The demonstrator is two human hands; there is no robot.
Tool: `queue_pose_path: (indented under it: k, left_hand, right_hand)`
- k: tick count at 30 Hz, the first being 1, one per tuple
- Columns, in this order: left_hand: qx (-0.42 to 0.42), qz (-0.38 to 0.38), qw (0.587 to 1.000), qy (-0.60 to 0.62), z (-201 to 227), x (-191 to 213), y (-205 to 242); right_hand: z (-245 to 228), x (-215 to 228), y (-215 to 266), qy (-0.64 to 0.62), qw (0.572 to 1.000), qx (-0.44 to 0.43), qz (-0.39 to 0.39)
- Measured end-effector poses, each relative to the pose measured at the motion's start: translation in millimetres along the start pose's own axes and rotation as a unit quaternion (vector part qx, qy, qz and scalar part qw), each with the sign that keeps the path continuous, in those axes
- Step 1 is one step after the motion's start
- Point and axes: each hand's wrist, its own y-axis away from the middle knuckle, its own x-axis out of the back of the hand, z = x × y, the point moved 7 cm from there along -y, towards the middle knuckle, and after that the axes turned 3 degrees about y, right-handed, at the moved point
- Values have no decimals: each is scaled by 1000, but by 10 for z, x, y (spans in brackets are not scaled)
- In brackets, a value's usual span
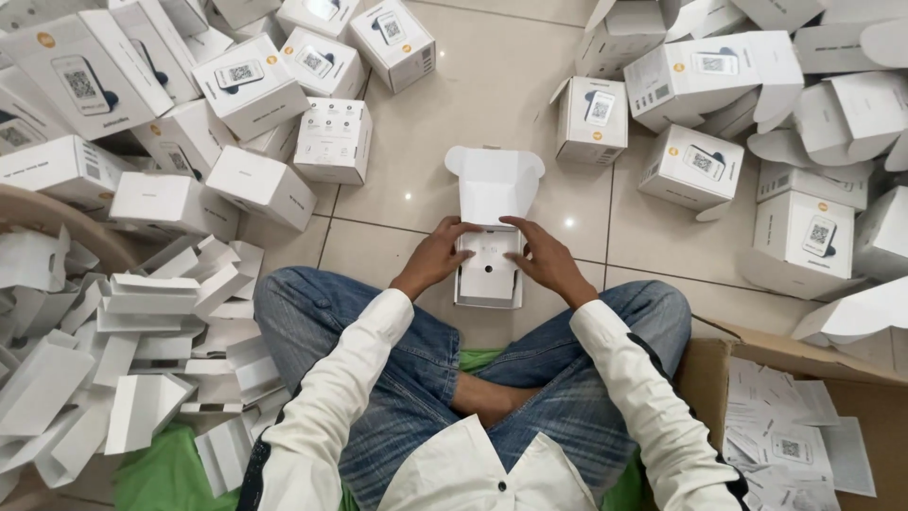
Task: The person packages electronic devices into white cardboard boxes with inserts and manuals.
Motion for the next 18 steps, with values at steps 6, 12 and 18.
queue_pose_path:
  k: [6, 12, 18]
  left_hand:
    - [8, -20, 977, -212, 158, -180, 55]
    - [20, 9, 969, -246, 56, -256, -10]
    - [14, -11, 979, -205, 23, -212, 33]
  right_hand:
    - [-253, -95, 26, 213, 974, 48, -64]
    - [-81, -193, -19, 235, 969, 41, -71]
    - [-48, -97, 118, 198, 978, 13, -64]
